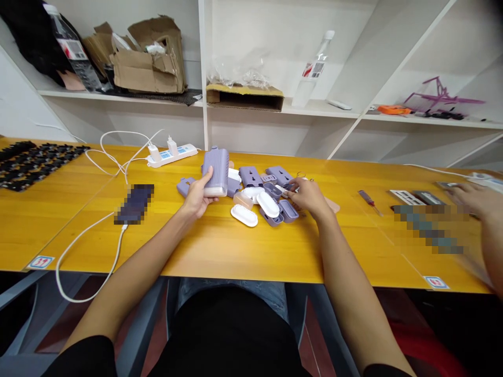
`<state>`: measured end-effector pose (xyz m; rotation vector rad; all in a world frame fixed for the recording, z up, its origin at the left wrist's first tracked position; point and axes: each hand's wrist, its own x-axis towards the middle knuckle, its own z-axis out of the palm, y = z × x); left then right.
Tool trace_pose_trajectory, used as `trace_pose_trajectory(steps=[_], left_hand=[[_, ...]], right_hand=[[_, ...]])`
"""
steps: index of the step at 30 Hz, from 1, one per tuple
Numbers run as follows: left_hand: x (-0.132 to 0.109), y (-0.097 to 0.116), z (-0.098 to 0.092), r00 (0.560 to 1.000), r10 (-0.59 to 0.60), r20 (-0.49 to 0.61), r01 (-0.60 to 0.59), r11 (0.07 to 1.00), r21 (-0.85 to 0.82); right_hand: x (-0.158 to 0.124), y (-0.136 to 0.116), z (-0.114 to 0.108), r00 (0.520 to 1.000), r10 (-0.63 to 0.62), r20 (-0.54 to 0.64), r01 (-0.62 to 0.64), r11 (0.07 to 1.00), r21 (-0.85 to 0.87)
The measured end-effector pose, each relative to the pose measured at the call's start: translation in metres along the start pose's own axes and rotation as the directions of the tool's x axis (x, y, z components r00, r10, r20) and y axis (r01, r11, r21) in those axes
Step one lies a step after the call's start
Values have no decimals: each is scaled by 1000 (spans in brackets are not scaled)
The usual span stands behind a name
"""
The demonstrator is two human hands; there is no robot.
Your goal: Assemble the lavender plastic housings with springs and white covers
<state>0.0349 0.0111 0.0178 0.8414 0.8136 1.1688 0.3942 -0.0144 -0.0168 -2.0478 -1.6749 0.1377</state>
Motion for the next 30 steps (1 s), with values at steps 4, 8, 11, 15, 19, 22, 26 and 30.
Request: trace_pose_trajectory(steps=[4, 8, 11, 15, 19, 22, 26, 30], left_hand=[[0, -1, 0, 1000, 18, 4, -18, 999, 31], [0, -5, -2, 998, 55, 21, -56, 996, 75], [3, -9, -4, 995, 90, 47, -96, 982, 165], [6, -11, -11, 981, 156, 118, -193, 872, 449], [5, -4, -17, 951, 194, 239, -306, 516, 800], [1, 5, -19, 948, 146, 282, -304, 158, 940], [-4, 16, -18, 963, 33, 266, -262, -101, 960], [-5, 21, -19, 961, -65, 267, -274, -156, 949]], right_hand=[[3, 4, -2, 986, 29, -164, 10, 972, 233], [6, 6, -5, 939, 108, -327, 97, 829, 550], [5, 3, -6, 923, 166, -346, 133, 707, 695], [4, -1, -6, 912, 207, -353, 155, 623, 767], [8, 1, -5, 893, 248, -375, 179, 568, 803], [10, 4, -4, 890, 266, -369, 190, 519, 833], [11, 3, -2, 883, 273, -381, 205, 505, 838], [14, 2, -3, 855, 365, -367, 199, 424, 884]])
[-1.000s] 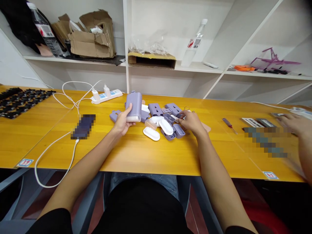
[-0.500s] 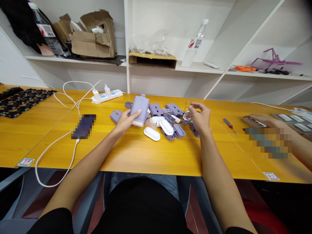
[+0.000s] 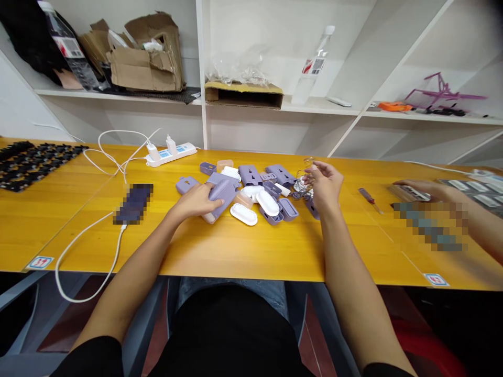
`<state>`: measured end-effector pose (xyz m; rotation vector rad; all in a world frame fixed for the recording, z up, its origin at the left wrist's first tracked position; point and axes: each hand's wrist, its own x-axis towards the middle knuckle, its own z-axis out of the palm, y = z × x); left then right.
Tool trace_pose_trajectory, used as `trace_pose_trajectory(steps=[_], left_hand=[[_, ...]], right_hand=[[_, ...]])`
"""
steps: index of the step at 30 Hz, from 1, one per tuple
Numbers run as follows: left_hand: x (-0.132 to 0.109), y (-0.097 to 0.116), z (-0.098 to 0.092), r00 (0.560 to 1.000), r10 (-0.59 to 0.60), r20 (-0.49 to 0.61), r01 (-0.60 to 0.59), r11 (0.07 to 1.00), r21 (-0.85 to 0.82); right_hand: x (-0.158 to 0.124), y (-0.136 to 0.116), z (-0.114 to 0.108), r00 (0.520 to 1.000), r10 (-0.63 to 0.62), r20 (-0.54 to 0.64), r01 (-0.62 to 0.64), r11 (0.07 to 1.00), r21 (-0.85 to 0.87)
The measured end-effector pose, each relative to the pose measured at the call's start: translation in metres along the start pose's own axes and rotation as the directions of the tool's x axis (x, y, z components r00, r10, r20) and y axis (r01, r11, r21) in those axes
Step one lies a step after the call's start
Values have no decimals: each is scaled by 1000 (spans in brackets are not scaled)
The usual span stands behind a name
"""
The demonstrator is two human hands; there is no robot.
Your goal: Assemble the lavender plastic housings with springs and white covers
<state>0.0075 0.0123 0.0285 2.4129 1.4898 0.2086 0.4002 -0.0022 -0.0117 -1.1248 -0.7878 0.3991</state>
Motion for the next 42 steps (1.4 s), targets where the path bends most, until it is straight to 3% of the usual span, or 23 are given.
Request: trace_pose_trajectory(steps=[5, 9, 13, 16, 24, 30, 35, 38, 42], left_hand=[[-2, -2, -4, 994, 21, 107, -22, 1000, 9], [-2, -5, -3, 991, 61, 122, -59, 998, -17], [0, -12, 1, 995, 103, 14, -101, 989, -110], [1, -15, 4, 994, 111, -5, -111, 981, -157], [1, -9, 9, 972, 225, -69, -231, 968, -93], [-1, 11, 29, 881, 336, -332, -393, 912, -118], [-4, 24, 48, 793, 420, -442, -539, 822, -184], [-8, 32, 52, 743, 456, -489, -607, 768, -205], [-17, 50, 55, 765, 475, -435, -622, 719, -309]], right_hand=[[6, -4, -5, 991, 134, -12, -129, 971, 199], [4, -9, -8, 985, 169, -12, -163, 963, 213], [-3, -11, -7, 953, 301, 41, -303, 950, 76], [-8, -10, -5, 918, 390, 75, -387, 921, -46], [-25, -18, 3, 848, 501, 176, -451, 855, -257], [-25, -28, 4, 852, 466, 241, -438, 884, -162], [-23, -36, 3, 927, 272, 260, -291, 956, 36], [-29, -48, 4, 935, 161, 317, -206, 972, 115], [-52, -68, 16, 905, 78, 418, -171, 967, 189]])
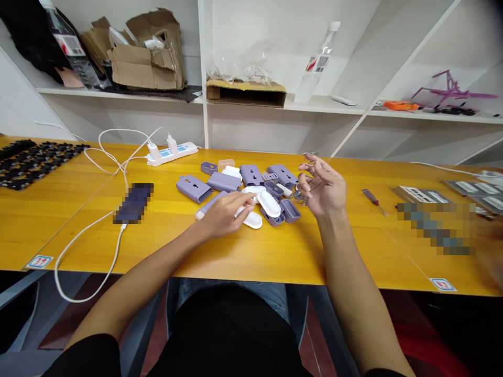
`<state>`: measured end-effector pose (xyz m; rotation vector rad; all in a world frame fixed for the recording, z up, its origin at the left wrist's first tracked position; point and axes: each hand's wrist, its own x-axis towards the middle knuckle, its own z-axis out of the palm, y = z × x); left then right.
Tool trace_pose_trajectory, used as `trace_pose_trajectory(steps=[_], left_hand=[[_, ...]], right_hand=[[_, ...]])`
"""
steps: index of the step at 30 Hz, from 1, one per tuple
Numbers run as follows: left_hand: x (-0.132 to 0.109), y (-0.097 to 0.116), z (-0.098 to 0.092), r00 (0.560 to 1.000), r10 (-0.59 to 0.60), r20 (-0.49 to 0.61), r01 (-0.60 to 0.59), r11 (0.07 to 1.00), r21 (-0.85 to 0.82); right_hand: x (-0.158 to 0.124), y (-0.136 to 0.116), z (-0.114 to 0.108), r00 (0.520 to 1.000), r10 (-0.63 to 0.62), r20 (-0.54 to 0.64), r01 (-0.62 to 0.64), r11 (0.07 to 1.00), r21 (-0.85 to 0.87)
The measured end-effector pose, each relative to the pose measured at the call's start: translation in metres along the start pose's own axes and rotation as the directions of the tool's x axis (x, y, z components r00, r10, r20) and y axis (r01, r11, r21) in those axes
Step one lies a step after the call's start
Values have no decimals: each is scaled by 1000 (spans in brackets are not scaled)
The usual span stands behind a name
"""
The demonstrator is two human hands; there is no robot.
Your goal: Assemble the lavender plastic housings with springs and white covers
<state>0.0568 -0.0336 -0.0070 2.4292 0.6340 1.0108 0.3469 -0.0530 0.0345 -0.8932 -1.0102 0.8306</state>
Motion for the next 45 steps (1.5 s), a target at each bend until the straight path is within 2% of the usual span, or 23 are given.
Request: trace_pose_trajectory(steps=[3, 6, 10, 13, 20, 26, 31, 38, 45], left_hand=[[-2, 12, 12, 997, -29, 68, 40, 986, -163], [-5, 16, 25, 978, -133, 162, 184, 913, -364], [-4, 12, 38, 941, -169, 294, 331, 641, -692], [-1, 9, 39, 921, -164, 353, 386, 500, -776], [5, 12, 33, 913, -292, 284, 384, 386, -839], [7, 6, 29, 901, -418, 111, 286, 382, -879], [10, 3, 20, 883, -468, 30, 243, 403, -882], [10, 3, 12, 904, -414, -109, 170, 581, -796], [9, -4, 11, 944, -269, -193, 47, 685, -727]], right_hand=[[-17, -2, 26, 995, 16, 98, -24, 997, 78], [-33, 2, 50, 977, 22, 212, -54, 988, 147], [-48, 8, 66, 942, 18, 336, -96, 971, 218], [-51, 10, 67, 923, 22, 383, -114, 969, 219], [-50, 13, 64, 918, -24, 395, -75, 970, 233], [-49, 18, 67, 962, -151, 229, 105, 974, 200], [-44, 21, 65, 980, -158, 120, 133, 973, 190], [-33, 33, 58, 996, 11, 84, -29, 975, 219], [-28, 38, 56, 973, 203, 113, -224, 947, 229]])
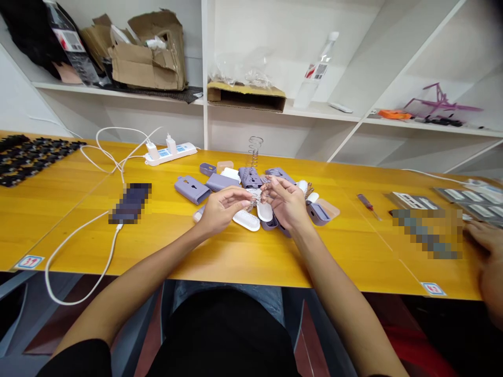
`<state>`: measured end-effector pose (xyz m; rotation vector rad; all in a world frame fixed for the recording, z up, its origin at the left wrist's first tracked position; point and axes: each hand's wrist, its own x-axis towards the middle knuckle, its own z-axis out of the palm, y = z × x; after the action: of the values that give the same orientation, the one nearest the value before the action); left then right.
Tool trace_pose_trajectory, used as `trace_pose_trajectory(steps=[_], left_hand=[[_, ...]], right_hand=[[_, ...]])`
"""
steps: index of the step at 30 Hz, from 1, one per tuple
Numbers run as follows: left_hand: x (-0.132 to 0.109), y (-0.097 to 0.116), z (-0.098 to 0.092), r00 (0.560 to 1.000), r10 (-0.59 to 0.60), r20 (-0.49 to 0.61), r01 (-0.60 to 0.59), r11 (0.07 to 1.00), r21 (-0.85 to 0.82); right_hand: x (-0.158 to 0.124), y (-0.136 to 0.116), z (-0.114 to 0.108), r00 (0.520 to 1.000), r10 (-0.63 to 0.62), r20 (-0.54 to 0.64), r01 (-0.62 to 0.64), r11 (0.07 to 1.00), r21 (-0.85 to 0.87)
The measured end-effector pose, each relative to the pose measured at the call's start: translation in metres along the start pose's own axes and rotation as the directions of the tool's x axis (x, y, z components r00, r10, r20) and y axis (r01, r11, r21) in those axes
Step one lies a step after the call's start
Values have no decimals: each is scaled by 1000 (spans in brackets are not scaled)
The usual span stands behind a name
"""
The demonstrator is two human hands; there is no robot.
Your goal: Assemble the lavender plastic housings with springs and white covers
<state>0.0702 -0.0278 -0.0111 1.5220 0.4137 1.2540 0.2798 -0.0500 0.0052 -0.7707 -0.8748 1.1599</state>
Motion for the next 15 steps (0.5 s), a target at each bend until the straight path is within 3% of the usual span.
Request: trace_pose_trajectory(steps=[4, 15], left_hand=[[0, 0, -2, 1000, -11, -8, 11, 1000, 3], [0, -5, -1, 989, -115, -95, 114, 993, -17]], right_hand=[[0, 1, 0, 998, 56, 6, -56, 998, 18], [-4, -3, 4, 995, 62, 80, -64, 998, 19]])
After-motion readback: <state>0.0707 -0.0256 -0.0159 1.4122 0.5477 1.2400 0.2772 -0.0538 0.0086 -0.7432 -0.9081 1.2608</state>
